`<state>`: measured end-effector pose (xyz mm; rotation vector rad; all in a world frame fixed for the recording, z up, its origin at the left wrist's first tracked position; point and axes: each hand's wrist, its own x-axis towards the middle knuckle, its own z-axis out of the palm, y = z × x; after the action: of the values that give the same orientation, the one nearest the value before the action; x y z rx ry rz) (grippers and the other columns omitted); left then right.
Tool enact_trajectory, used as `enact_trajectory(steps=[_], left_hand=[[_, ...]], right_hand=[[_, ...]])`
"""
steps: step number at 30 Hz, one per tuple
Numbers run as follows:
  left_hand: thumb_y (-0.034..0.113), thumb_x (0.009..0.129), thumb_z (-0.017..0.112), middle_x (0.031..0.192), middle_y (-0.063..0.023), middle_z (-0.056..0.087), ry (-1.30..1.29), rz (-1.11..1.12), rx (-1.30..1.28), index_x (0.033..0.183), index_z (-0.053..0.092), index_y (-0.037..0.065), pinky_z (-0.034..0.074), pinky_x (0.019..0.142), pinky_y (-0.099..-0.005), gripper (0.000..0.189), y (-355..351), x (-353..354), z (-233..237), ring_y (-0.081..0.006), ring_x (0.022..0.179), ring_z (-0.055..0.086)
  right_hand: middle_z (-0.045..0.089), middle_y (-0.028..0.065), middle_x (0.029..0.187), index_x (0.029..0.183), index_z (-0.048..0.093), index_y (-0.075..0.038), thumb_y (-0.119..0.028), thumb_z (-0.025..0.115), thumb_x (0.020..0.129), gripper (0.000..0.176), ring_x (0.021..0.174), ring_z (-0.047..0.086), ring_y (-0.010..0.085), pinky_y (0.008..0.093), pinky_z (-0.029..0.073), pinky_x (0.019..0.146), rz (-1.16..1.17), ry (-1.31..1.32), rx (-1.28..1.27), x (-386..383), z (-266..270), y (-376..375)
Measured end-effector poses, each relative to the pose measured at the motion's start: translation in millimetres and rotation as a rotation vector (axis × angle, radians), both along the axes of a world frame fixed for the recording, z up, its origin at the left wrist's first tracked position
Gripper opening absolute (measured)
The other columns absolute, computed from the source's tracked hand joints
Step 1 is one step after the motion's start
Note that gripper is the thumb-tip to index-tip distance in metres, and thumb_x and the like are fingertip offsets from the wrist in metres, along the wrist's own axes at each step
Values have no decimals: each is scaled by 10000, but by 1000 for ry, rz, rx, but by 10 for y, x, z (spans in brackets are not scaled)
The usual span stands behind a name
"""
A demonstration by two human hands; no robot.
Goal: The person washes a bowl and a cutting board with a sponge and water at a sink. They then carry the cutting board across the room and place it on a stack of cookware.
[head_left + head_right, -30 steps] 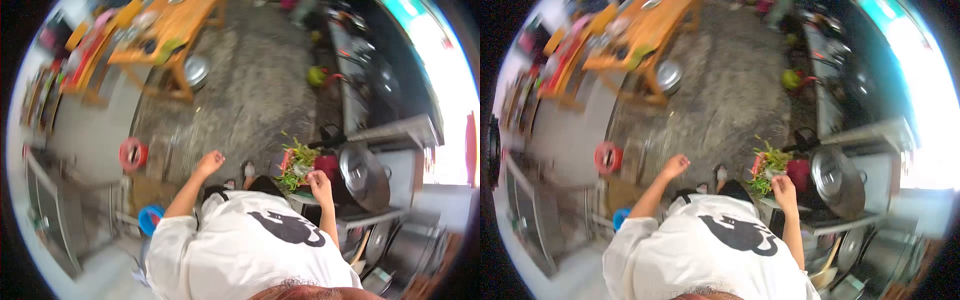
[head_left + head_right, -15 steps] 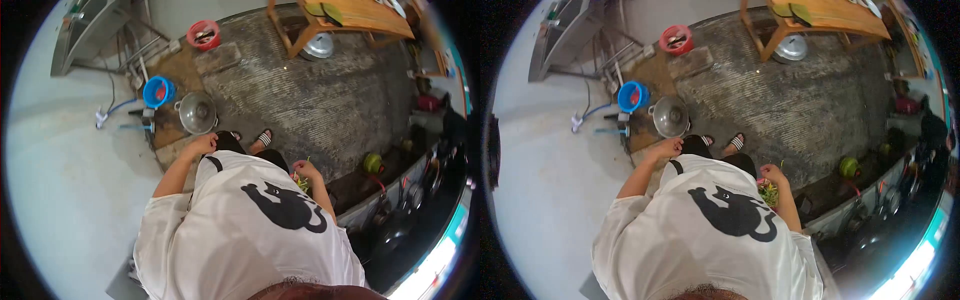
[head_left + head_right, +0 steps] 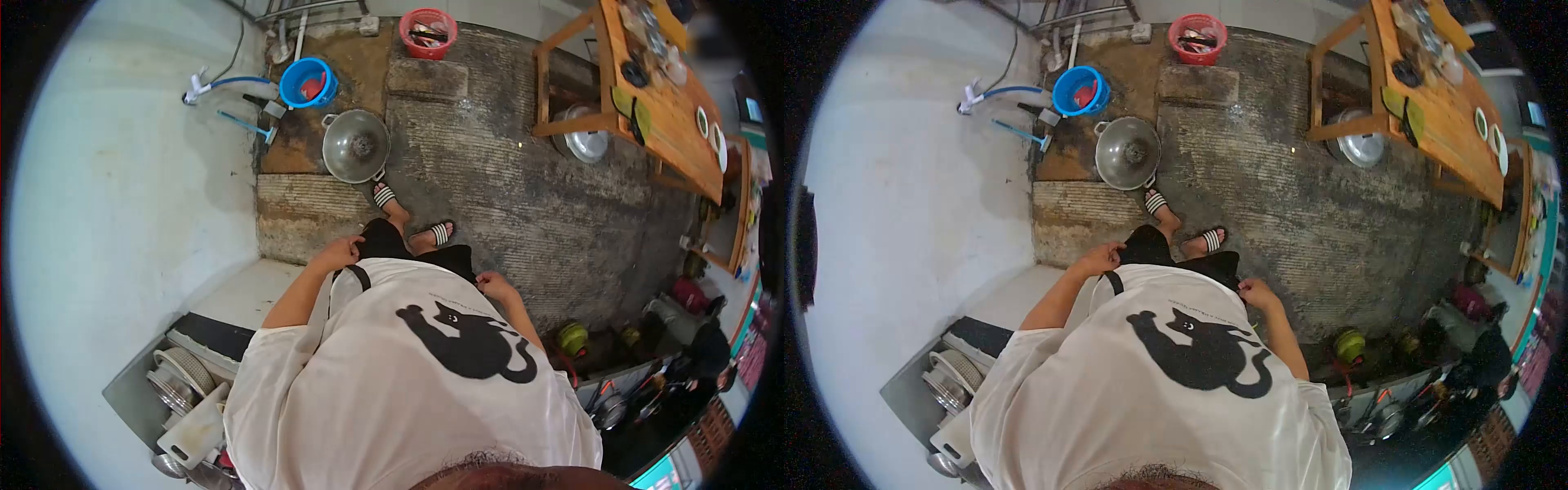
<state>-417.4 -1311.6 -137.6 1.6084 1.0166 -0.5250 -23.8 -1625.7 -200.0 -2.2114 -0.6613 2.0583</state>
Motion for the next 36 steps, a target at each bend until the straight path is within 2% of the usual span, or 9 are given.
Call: enact_trajectory(steps=[3,10,12,15,17,20,27,33,36], left_hand=[[64,790,629,916,-71,657,-64,91,-171,1301,554,73,493,755,-310,517,232,-103,-43,-178,812,602],[65,793,675,978,-60,644,-334,147,-563,1327,521,78,481,817,-285,556,961,-457,710,-147,897,590],[83,806,678,960,-49,646,-303,206,-694,1289,527,54,478,816,-277,507,1042,-636,839,-125,894,583],[88,823,664,932,-32,647,-310,319,-789,1204,537,26,475,804,-268,406,1033,-881,910,-110,867,573],[73,818,671,909,-30,647,-295,296,-757,1123,533,17,475,784,-261,340,1023,-973,913,-105,846,570],[39,818,667,910,-39,643,-388,425,-749,1094,530,13,476,771,-267,310,974,-1009,908,-119,840,573],[13,817,648,889,-34,635,-372,649,-597,1308,503,22,469,760,-265,513,942,-890,875,-110,826,569],[-14,821,638,829,-21,603,-411,869,-587,1346,485,24,446,709,-253,548,1290,-207,1021,-97,777,541],[5,814,650,797,-6,577,-431,926,-621,1350,488,36,433,690,-241,561,1586,232,1152,-83,749,519]], right_hand=[[680,152,1087,1131,673,-20,-253,706,770,432,995,626,245,357,480,880,151,8,-14,227,-77,113],[678,151,1136,1183,657,-33,-352,714,802,500,1075,608,244,356,463,918,353,122,-101,284,1561,1782],[686,121,1082,1148,664,-36,-331,712,804,455,1011,616,234,348,475,868,588,221,-61,243,1728,2190],[669,63,957,997,700,-31,-225,657,827,261,904,613,183,319,486,801,696,276,-37,60,1962,2827],[663,60,930,987,704,-31,-237,666,824,265,886,613,177,317,488,781,776,301,-41,-77,2073,3264],[653,61,888,975,701,-22,-249,679,817,276,855,612,170,320,490,745,910,343,-21,-131,2078,3754],[688,94,867,923,715,-20,-303,704,749,332,787,631,207,353,493,697,1174,411,-7,-47,1630,4979],[682,77,783,916,706,-9,-274,712,774,300,733,611,171,335,470,643,1335,500,63,202,1378,6142],[687,94,811,914,703,-19,-308,688,771,323,756,618,188,357,476,667,1527,373,-42,368,1522,6620]])
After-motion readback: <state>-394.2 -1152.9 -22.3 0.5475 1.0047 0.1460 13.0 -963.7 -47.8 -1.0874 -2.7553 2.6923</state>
